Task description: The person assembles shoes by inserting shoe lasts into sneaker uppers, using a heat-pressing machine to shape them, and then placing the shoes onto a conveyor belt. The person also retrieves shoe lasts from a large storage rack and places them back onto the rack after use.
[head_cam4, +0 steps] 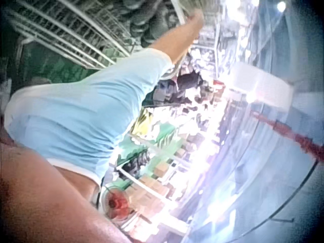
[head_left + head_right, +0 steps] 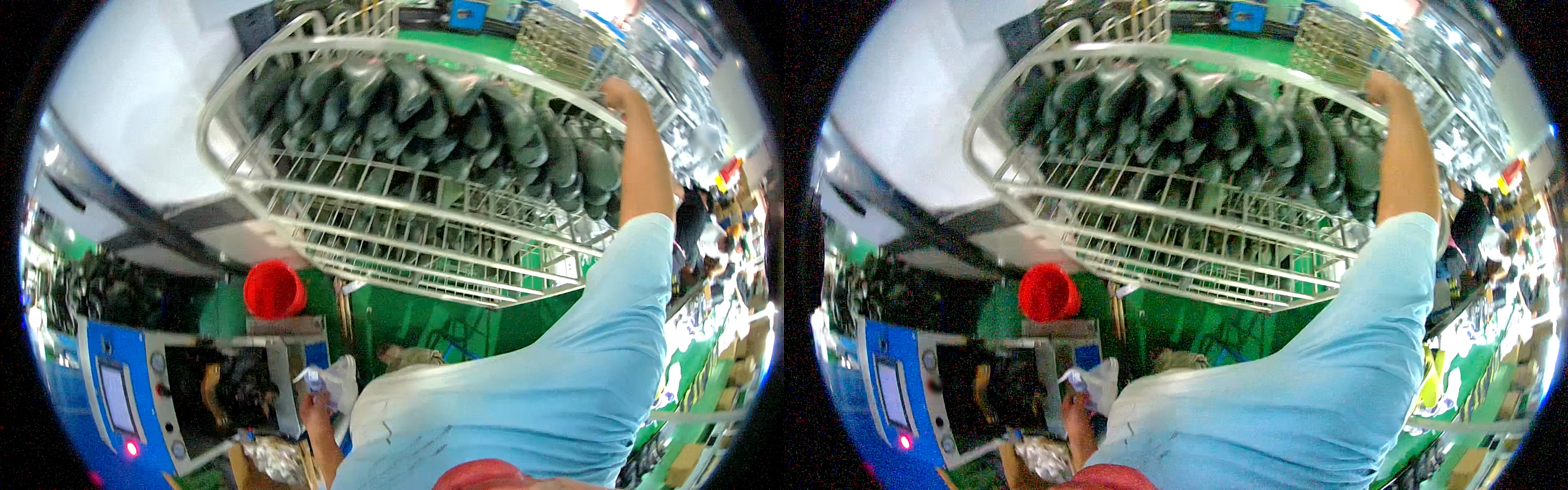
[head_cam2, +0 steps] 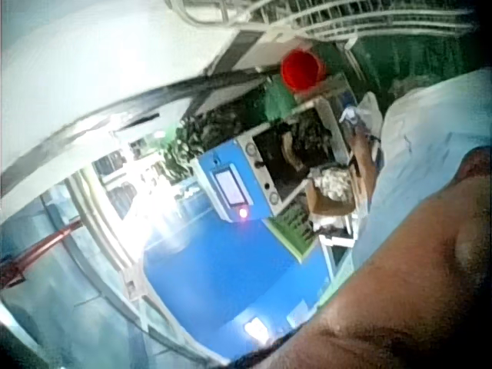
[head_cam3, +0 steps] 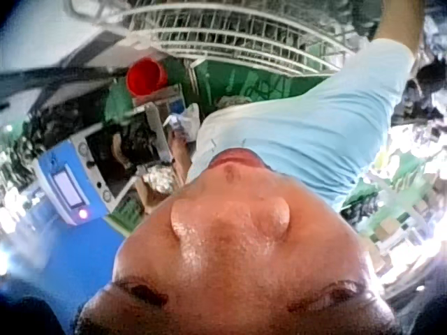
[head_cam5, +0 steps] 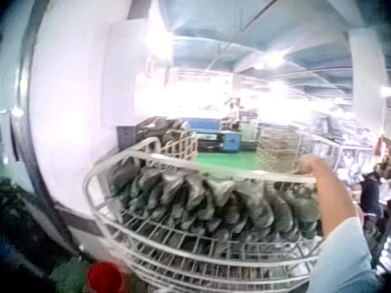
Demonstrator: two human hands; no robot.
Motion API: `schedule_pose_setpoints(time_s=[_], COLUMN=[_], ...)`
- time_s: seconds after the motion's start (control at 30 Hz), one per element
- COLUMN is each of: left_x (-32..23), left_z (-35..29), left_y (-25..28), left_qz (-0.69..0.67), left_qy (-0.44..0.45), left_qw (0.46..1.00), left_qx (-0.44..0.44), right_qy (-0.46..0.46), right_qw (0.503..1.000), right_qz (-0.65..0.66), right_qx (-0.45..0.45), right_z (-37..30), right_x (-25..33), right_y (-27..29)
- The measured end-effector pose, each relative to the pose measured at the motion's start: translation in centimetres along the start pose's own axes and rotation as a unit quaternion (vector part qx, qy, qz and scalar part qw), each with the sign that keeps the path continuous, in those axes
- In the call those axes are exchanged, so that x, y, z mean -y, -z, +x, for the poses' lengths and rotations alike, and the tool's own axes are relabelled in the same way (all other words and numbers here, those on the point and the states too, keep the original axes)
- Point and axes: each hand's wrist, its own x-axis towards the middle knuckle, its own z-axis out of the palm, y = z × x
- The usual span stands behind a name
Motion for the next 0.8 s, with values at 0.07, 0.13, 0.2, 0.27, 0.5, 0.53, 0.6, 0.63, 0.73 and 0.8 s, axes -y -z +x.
schedule_pose_setpoints(time_s=[0.07,0.13,0.2,0.27,0.5,0.53,0.6,0.63,0.73,0.8], left_x=[0.5,3.3,4.4,7.5,9.1,12.3,17.6,21.3,32.4,38.6], left_z=[-1.1,-1.3,-2.9,-7.2,-22.8,-23.5,-22.8,-21.5,-18.3,-18.0], left_y=[2.6,9.2,13.6,21.4,33.6,35.4,38.0,39.3,40.7,40.1], left_qz=[-0.034,-0.106,-0.178,-0.265,-0.264,-0.172,-0.168,-0.093,0.064,0.110], left_qy=[-0.012,0.011,-0.021,-0.069,-0.237,-0.243,-0.172,-0.086,0.072,0.187], left_qw=[0.999,0.994,0.984,0.956,0.848,0.852,0.826,0.809,0.756,0.784], left_qx=[-0.006,-0.016,-0.006,-0.106,-0.395,-0.431,-0.510,-0.574,-0.647,-0.582], right_qy=[0.006,0.076,0.127,0.190,0.542,0.632,0.702,0.694,0.751,0.737], right_qw=[1.000,0.994,0.960,0.923,0.753,0.711,0.658,0.652,0.569,0.508], right_qz=[0.023,0.050,0.085,0.260,0.357,0.302,0.273,0.301,0.326,0.434], right_qx=[-0.004,-0.053,-0.235,-0.211,-0.107,-0.067,0.013,0.056,-0.082,-0.103], right_z=[1.4,1.4,-1.0,-6.3,-37.9,-39.5,-43.1,-45.4,-51.9,-59.1], right_x=[-0.6,2.6,-0.2,7.6,33.4,37.1,43.2,47.2,61.1,68.2], right_y=[0.6,3.5,4.4,7.2,15.8,16.7,16.8,17.0,18.3,20.9])
